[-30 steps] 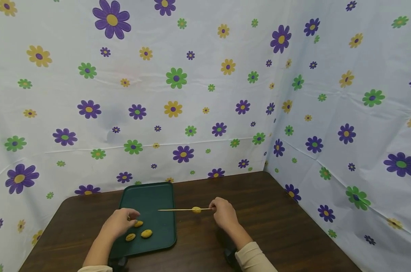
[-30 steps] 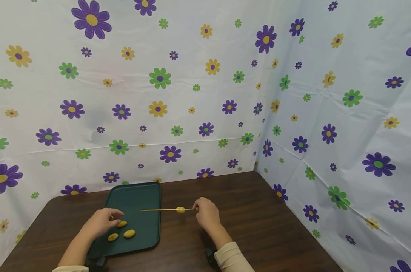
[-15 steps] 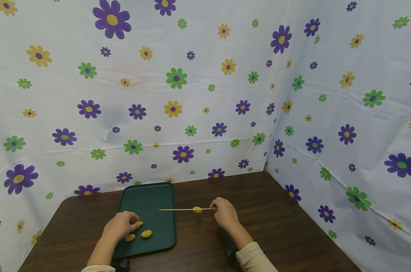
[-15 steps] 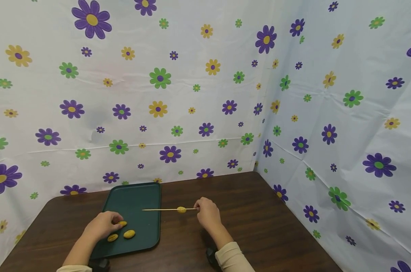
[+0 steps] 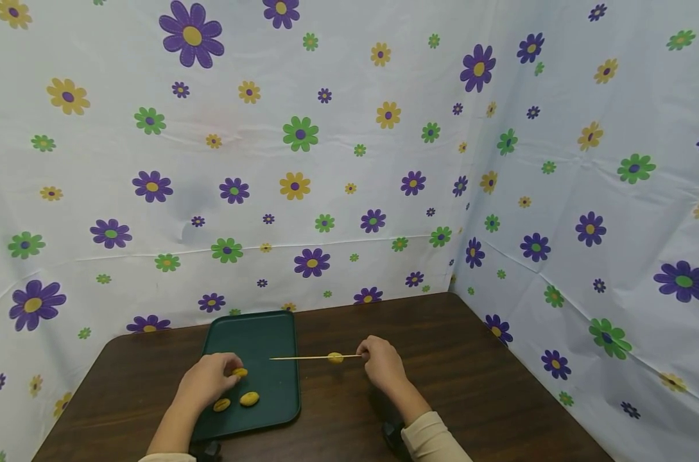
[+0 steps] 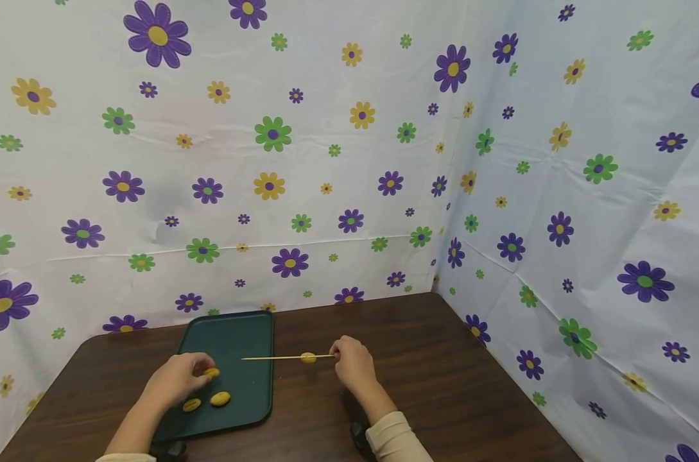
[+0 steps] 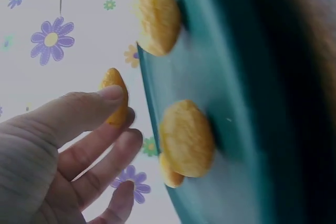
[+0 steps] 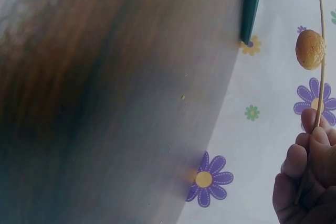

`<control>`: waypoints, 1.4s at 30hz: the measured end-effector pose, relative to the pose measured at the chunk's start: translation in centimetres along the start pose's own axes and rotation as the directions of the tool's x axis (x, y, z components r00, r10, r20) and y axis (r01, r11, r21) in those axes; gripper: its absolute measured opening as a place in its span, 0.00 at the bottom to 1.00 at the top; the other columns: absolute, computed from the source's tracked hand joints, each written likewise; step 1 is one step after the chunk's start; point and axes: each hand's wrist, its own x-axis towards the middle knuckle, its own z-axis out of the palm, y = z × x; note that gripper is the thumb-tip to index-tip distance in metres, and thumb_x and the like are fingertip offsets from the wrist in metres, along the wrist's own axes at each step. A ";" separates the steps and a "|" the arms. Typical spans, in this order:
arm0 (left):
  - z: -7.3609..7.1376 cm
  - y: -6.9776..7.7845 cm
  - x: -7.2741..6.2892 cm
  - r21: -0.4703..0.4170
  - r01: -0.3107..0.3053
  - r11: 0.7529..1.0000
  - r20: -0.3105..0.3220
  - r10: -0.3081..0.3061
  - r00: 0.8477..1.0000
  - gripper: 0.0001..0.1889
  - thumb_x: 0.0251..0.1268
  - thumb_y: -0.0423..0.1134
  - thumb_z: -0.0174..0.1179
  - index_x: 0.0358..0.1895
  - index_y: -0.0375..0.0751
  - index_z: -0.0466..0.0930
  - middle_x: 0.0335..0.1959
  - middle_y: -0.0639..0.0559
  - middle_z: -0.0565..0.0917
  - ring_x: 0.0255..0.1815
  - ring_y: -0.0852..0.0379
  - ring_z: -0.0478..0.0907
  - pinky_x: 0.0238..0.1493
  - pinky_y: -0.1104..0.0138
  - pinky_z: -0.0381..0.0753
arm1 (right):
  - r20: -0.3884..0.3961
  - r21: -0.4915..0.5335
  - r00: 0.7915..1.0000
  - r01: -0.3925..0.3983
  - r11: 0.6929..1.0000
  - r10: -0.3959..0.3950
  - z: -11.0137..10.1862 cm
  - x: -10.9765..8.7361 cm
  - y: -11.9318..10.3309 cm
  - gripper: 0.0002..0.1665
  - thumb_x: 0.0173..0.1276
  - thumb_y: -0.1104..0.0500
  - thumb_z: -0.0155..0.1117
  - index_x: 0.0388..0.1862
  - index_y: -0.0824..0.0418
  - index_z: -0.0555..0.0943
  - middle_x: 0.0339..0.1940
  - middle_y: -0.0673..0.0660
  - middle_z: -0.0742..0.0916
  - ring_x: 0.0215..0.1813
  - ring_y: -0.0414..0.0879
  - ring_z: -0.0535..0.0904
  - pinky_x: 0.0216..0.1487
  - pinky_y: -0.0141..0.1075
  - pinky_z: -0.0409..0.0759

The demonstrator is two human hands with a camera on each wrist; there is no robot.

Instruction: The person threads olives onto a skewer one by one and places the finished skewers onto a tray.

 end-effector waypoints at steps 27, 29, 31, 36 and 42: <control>1.0 3.8 0.0 -0.057 -0.106 0.993 -0.126 0.098 0.987 0.12 0.53 0.33 0.77 0.34 0.53 0.85 0.32 0.62 0.83 0.33 0.62 0.80 0.37 0.58 0.81 | -0.006 0.028 0.999 0.044 0.999 -0.044 0.1 -0.3 -0.2 0.19 0.57 0.79 0.66 0.32 0.54 0.87 0.30 0.45 0.81 0.32 0.42 0.80 0.31 0.37 0.78; 1.0 3.9 0.0 -0.061 -0.099 0.993 -0.123 0.091 0.988 0.12 0.53 0.33 0.77 0.34 0.54 0.85 0.32 0.63 0.83 0.33 0.62 0.80 0.36 0.58 0.81 | 0.000 0.028 0.999 0.035 0.999 -0.035 0.1 -0.5 -0.1 0.20 0.58 0.79 0.66 0.32 0.54 0.87 0.30 0.44 0.82 0.32 0.42 0.80 0.32 0.36 0.79; 1.0 4.0 -0.1 -0.066 -0.090 0.994 -0.121 0.082 0.989 0.12 0.53 0.33 0.77 0.34 0.54 0.85 0.32 0.62 0.83 0.33 0.62 0.79 0.36 0.58 0.80 | -0.002 0.029 0.999 0.041 0.999 -0.041 0.2 -0.5 -0.1 0.19 0.58 0.79 0.66 0.32 0.54 0.87 0.30 0.44 0.82 0.32 0.42 0.80 0.31 0.37 0.79; 1.1 3.9 -0.1 -0.065 -0.082 0.995 -0.113 0.074 0.991 0.11 0.54 0.33 0.76 0.35 0.53 0.85 0.32 0.62 0.83 0.33 0.62 0.79 0.36 0.57 0.80 | -0.006 0.033 0.999 0.045 0.998 -0.045 0.2 -0.6 -0.1 0.19 0.57 0.79 0.66 0.32 0.54 0.87 0.30 0.45 0.82 0.31 0.42 0.80 0.30 0.37 0.78; 1.0 3.9 -0.2 -0.074 -0.086 0.994 -0.115 0.078 0.990 0.11 0.54 0.33 0.76 0.36 0.51 0.85 0.32 0.61 0.84 0.32 0.62 0.78 0.35 0.58 0.80 | 0.001 0.031 0.999 0.035 0.999 -0.035 0.1 -0.8 -0.1 0.18 0.59 0.78 0.67 0.33 0.54 0.87 0.30 0.44 0.82 0.32 0.41 0.80 0.30 0.36 0.78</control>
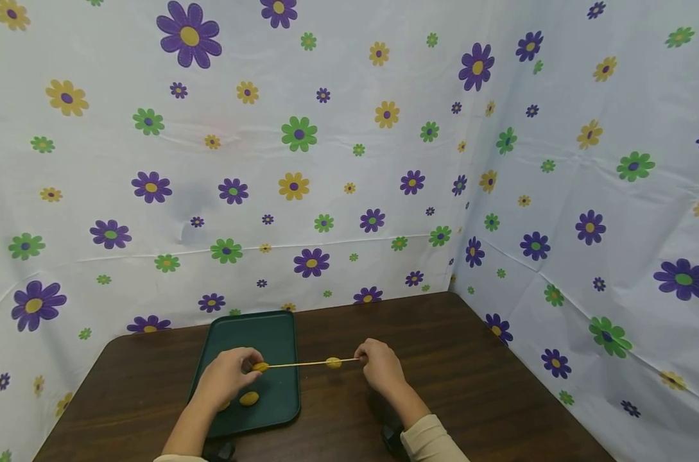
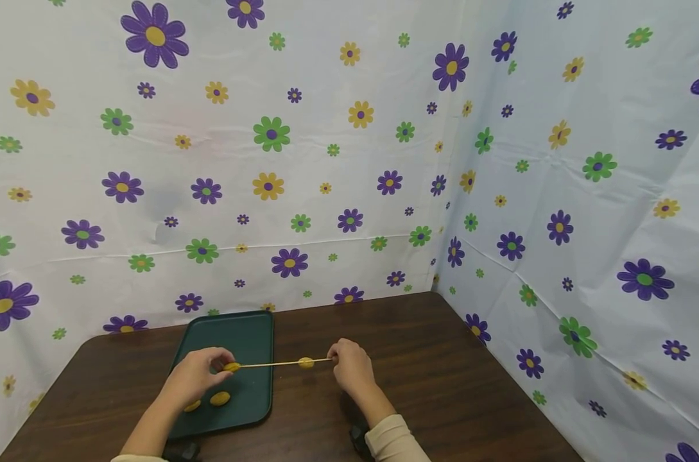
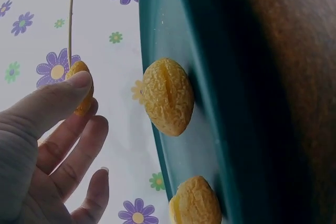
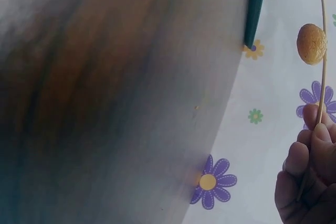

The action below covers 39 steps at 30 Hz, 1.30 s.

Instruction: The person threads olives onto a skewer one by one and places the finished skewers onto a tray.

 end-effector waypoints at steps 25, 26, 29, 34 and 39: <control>0.7 0.0 0.3 -0.065 -0.115 0.991 -0.030 0.113 0.993 0.10 0.55 0.30 0.75 0.36 0.51 0.88 0.33 0.64 0.83 0.35 0.63 0.78 0.40 0.63 0.81 | -0.024 -0.015 0.999 0.026 1.000 -0.026 0.2 0.4 -0.4 0.18 0.57 0.78 0.68 0.31 0.55 0.88 0.30 0.45 0.82 0.32 0.43 0.82 0.31 0.38 0.80; 0.7 0.0 0.3 -0.062 -0.124 0.990 -0.031 0.122 0.992 0.10 0.54 0.30 0.76 0.35 0.51 0.89 0.33 0.64 0.84 0.35 0.63 0.79 0.40 0.63 0.81 | -0.026 -0.015 0.999 0.030 0.999 -0.031 0.3 0.4 -0.4 0.18 0.57 0.78 0.68 0.31 0.55 0.88 0.30 0.45 0.82 0.32 0.44 0.82 0.31 0.38 0.80; 0.7 0.0 0.2 -0.056 -0.148 0.987 -0.037 0.146 0.989 0.11 0.54 0.31 0.76 0.35 0.52 0.89 0.34 0.66 0.84 0.35 0.64 0.80 0.39 0.65 0.81 | -0.028 -0.013 0.999 0.039 0.999 -0.040 0.3 0.4 -0.5 0.18 0.56 0.79 0.68 0.31 0.55 0.87 0.30 0.46 0.83 0.32 0.44 0.82 0.31 0.38 0.80; 0.7 0.0 0.3 -0.053 -0.178 0.983 -0.049 0.176 0.983 0.11 0.53 0.31 0.76 0.35 0.52 0.89 0.34 0.66 0.84 0.35 0.64 0.80 0.37 0.67 0.81 | -0.027 -0.018 0.999 0.042 0.999 -0.042 0.4 0.3 -0.6 0.18 0.56 0.79 0.67 0.31 0.55 0.87 0.30 0.46 0.83 0.32 0.43 0.81 0.30 0.37 0.80; 0.7 0.0 0.4 -0.066 -0.224 0.972 -0.042 0.221 0.974 0.10 0.52 0.30 0.76 0.35 0.48 0.90 0.34 0.63 0.85 0.33 0.65 0.80 0.36 0.69 0.81 | -0.027 -0.021 0.999 0.044 0.999 -0.044 0.3 0.2 -0.8 0.19 0.55 0.79 0.67 0.31 0.56 0.87 0.29 0.46 0.82 0.31 0.42 0.80 0.30 0.37 0.79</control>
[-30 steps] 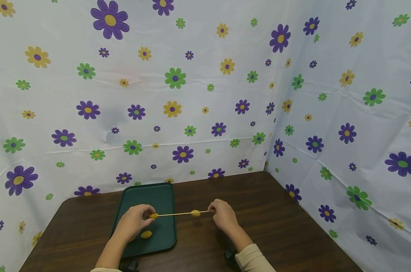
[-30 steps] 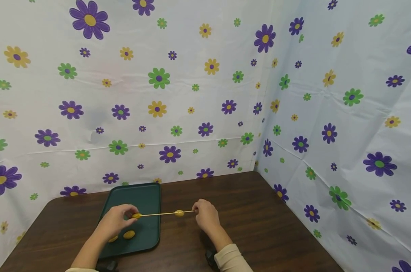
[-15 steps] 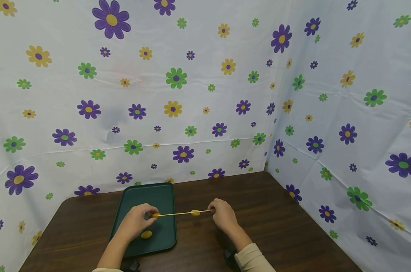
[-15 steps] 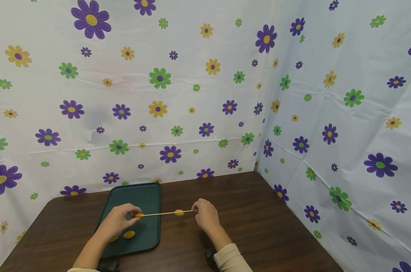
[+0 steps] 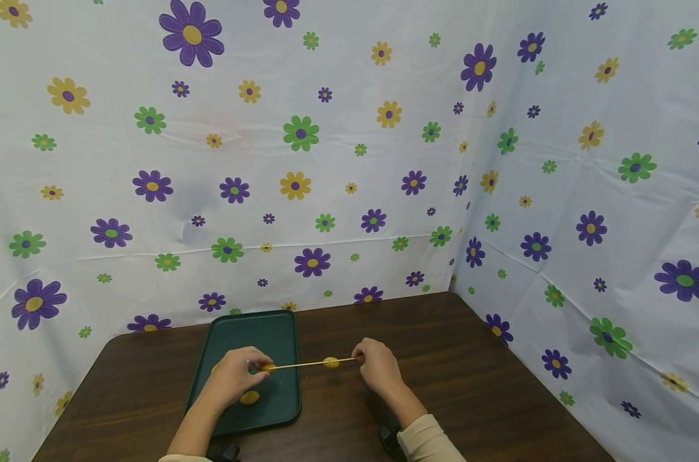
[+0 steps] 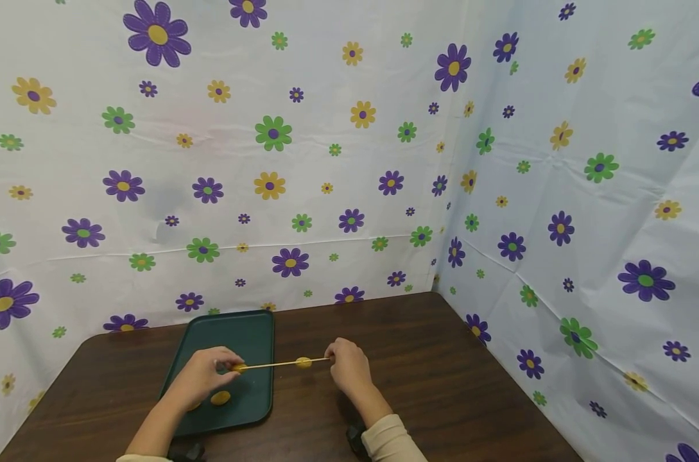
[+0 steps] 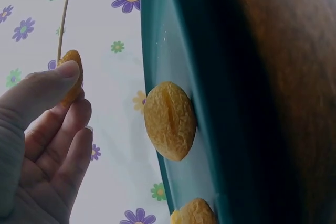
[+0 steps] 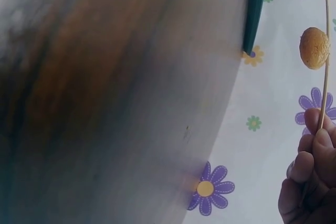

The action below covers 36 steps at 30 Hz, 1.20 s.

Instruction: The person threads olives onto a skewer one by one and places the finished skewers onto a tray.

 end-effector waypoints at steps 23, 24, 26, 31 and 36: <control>0.3 0.7 0.0 -0.025 -0.030 0.999 0.054 0.031 0.998 0.08 0.54 0.29 0.75 0.35 0.46 0.90 0.33 0.64 0.84 0.32 0.64 0.76 0.35 0.70 0.80 | -0.007 -0.012 1.000 0.003 1.000 -0.003 0.2 -0.4 -0.3 0.20 0.53 0.80 0.66 0.30 0.55 0.87 0.30 0.50 0.84 0.29 0.41 0.78 0.28 0.37 0.77; 0.3 0.8 -0.1 -0.020 -0.024 1.000 0.060 0.025 0.998 0.08 0.54 0.29 0.75 0.35 0.47 0.90 0.33 0.64 0.84 0.32 0.64 0.76 0.35 0.70 0.79 | -0.007 -0.011 1.000 0.005 1.000 -0.005 0.2 -0.4 -0.3 0.20 0.53 0.81 0.66 0.30 0.56 0.87 0.30 0.50 0.84 0.29 0.41 0.78 0.28 0.37 0.77; 0.4 0.9 -0.1 -0.013 -0.015 1.000 0.071 0.016 0.997 0.08 0.54 0.29 0.75 0.35 0.47 0.90 0.32 0.64 0.83 0.32 0.64 0.76 0.34 0.70 0.79 | -0.006 -0.013 1.000 0.006 1.000 -0.006 0.2 -0.5 -0.4 0.20 0.52 0.80 0.66 0.30 0.56 0.87 0.30 0.51 0.84 0.29 0.41 0.78 0.28 0.37 0.78; 0.4 1.0 0.0 -0.009 -0.019 1.000 0.072 0.020 0.997 0.08 0.54 0.29 0.75 0.34 0.47 0.90 0.32 0.64 0.84 0.31 0.64 0.77 0.34 0.70 0.79 | -0.009 -0.022 1.000 0.008 1.000 -0.008 0.2 -0.4 -0.5 0.19 0.52 0.80 0.67 0.30 0.56 0.87 0.30 0.51 0.84 0.29 0.42 0.78 0.29 0.37 0.78; 0.5 1.0 0.2 0.008 -0.036 0.999 0.071 0.035 0.997 0.08 0.54 0.29 0.75 0.34 0.47 0.90 0.32 0.64 0.83 0.31 0.66 0.76 0.34 0.70 0.79 | -0.013 -0.026 1.000 0.008 1.000 -0.009 0.3 -0.3 -0.5 0.19 0.52 0.80 0.67 0.30 0.56 0.87 0.30 0.50 0.84 0.29 0.42 0.78 0.28 0.37 0.78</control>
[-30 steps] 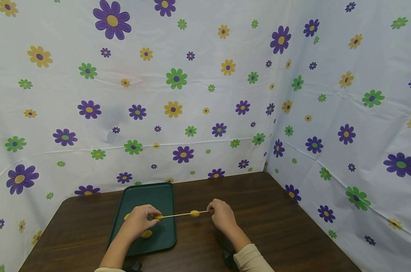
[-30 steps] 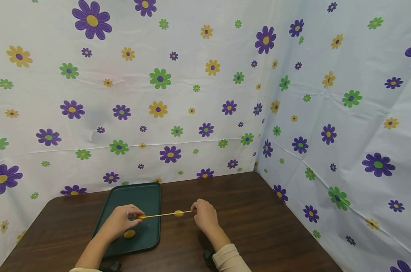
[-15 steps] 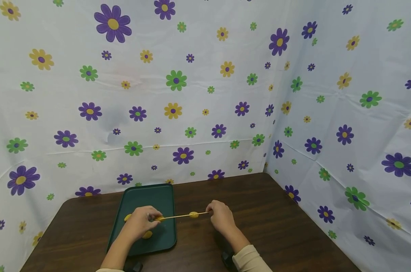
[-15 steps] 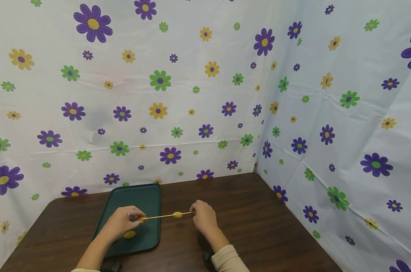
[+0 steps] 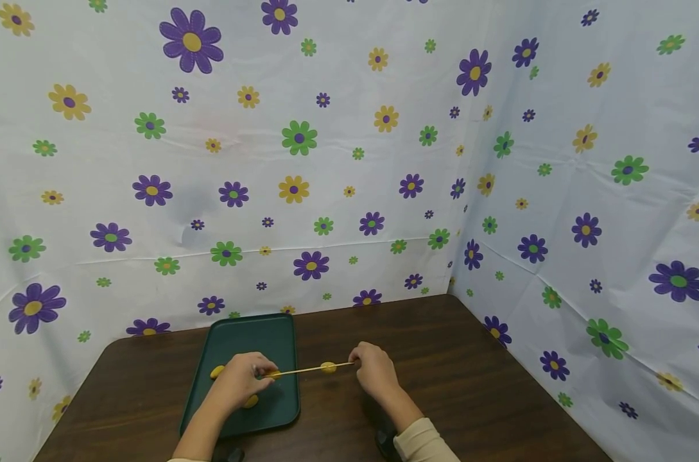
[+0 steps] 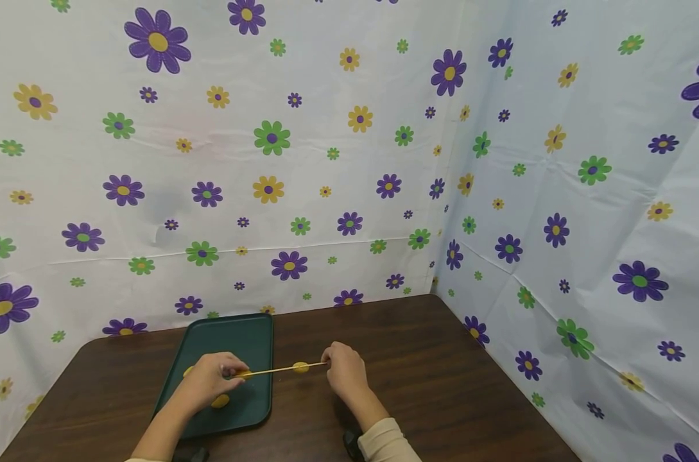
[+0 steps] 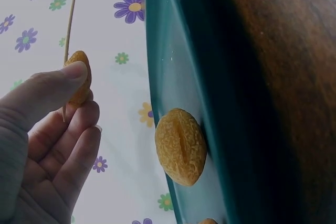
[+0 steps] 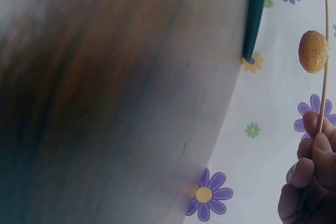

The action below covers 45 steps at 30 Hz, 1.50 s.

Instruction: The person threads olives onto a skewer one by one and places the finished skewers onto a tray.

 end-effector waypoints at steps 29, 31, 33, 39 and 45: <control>0.6 0.5 0.5 0.033 -0.083 0.996 -0.021 0.084 0.996 0.08 0.52 0.29 0.76 0.34 0.44 0.90 0.32 0.60 0.84 0.30 0.68 0.75 0.32 0.69 0.80 | -0.002 0.002 1.000 0.004 1.000 -0.004 0.3 0.1 -0.2 0.21 0.50 0.80 0.66 0.30 0.55 0.88 0.29 0.47 0.83 0.30 0.44 0.80 0.29 0.37 0.78; 0.6 0.5 0.5 0.033 -0.084 0.996 -0.016 0.085 0.996 0.08 0.52 0.29 0.76 0.34 0.44 0.90 0.32 0.60 0.84 0.30 0.68 0.76 0.32 0.69 0.80 | -0.004 -0.003 1.000 0.005 1.000 -0.005 0.4 0.1 -0.2 0.21 0.50 0.81 0.65 0.30 0.55 0.88 0.29 0.47 0.83 0.30 0.43 0.80 0.28 0.37 0.78; 0.7 0.5 0.5 0.034 -0.083 0.996 -0.014 0.083 0.996 0.07 0.52 0.29 0.76 0.34 0.44 0.90 0.31 0.60 0.84 0.30 0.68 0.75 0.32 0.70 0.80 | -0.004 -0.007 1.000 0.004 1.000 -0.004 0.4 0.1 -0.3 0.22 0.50 0.81 0.65 0.30 0.55 0.88 0.29 0.46 0.83 0.30 0.43 0.80 0.27 0.37 0.77; 0.8 0.8 0.5 0.032 -0.081 0.996 -0.027 0.082 0.996 0.08 0.52 0.29 0.76 0.33 0.44 0.90 0.31 0.62 0.84 0.30 0.68 0.76 0.32 0.70 0.81 | 0.019 0.008 1.000 -0.009 1.000 0.009 0.3 0.2 -0.6 0.21 0.50 0.80 0.66 0.30 0.55 0.88 0.30 0.48 0.83 0.30 0.45 0.80 0.27 0.37 0.77; 0.8 0.9 0.3 0.042 -0.100 0.994 -0.024 0.101 0.995 0.08 0.52 0.29 0.76 0.34 0.45 0.90 0.32 0.61 0.84 0.30 0.66 0.78 0.32 0.70 0.80 | 0.039 0.006 0.999 -0.027 1.000 0.027 0.3 0.1 -0.8 0.20 0.51 0.80 0.66 0.31 0.56 0.88 0.30 0.48 0.83 0.31 0.46 0.81 0.29 0.37 0.78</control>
